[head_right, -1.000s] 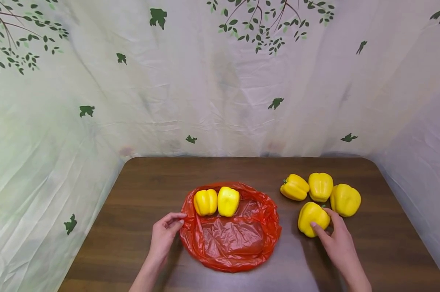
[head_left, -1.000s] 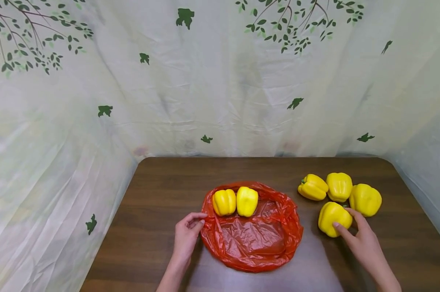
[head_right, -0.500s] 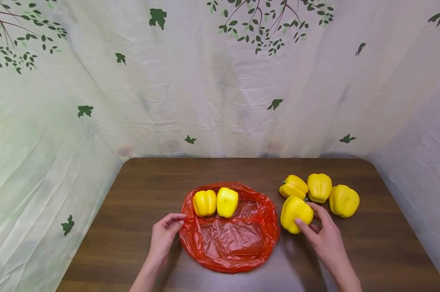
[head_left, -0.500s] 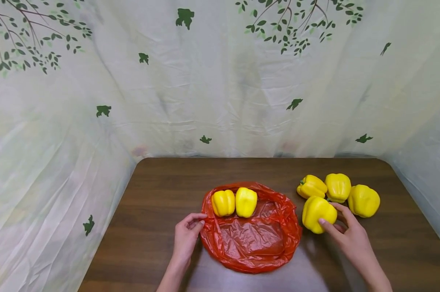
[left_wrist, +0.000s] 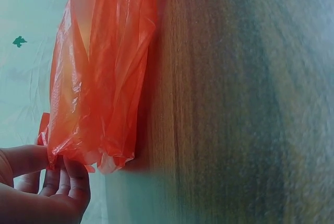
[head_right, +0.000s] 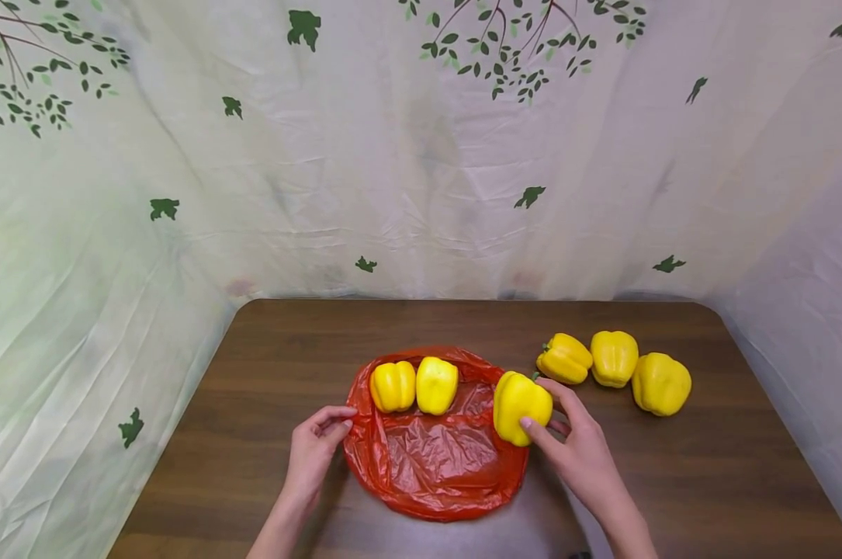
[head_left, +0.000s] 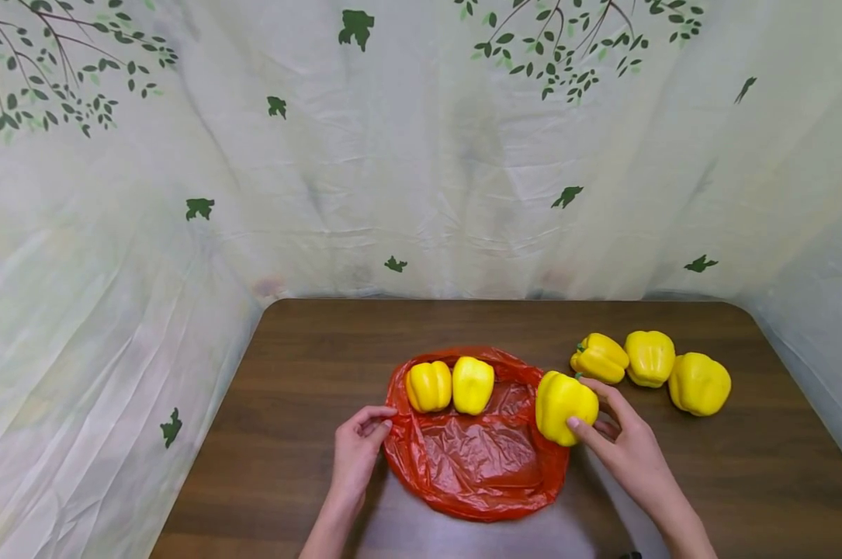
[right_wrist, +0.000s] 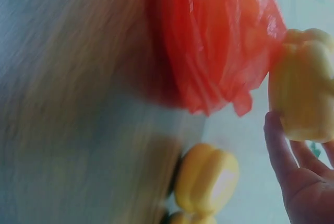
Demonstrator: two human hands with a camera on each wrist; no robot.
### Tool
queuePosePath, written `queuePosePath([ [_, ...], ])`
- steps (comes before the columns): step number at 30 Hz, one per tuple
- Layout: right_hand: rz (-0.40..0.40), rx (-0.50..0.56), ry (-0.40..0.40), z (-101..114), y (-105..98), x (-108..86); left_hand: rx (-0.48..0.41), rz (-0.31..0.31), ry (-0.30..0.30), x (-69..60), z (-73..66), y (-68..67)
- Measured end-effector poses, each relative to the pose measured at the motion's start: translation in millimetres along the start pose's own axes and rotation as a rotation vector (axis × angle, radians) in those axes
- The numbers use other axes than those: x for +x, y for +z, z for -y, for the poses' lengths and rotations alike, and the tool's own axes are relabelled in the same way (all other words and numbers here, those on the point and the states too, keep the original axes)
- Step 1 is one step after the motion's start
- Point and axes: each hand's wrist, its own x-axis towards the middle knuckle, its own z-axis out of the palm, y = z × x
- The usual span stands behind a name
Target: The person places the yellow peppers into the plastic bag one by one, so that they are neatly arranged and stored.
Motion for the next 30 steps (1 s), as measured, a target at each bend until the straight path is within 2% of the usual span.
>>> queuePosePath([
  [8, 0.038, 0.039, -0.040, 12.6, 13.3, 1.8, -0.002, -0.018, -0.001, -0.6, 1.2, 0.4],
  [16, 0.097, 0.038, -0.086, 13.5, 28.8, 6.6, -0.007, -0.020, 0.005, -0.1, 0.5, -0.1],
  [23, 0.146, -0.045, -0.025, 14.0, 38.7, 14.9, -0.014, -0.012, -0.014, -1.2, -0.8, -0.1],
  [30, 0.191, -0.070, 0.033, 12.1, 44.9, 24.4, -0.016, -0.021, -0.014, -0.4, -0.2, 0.4],
])
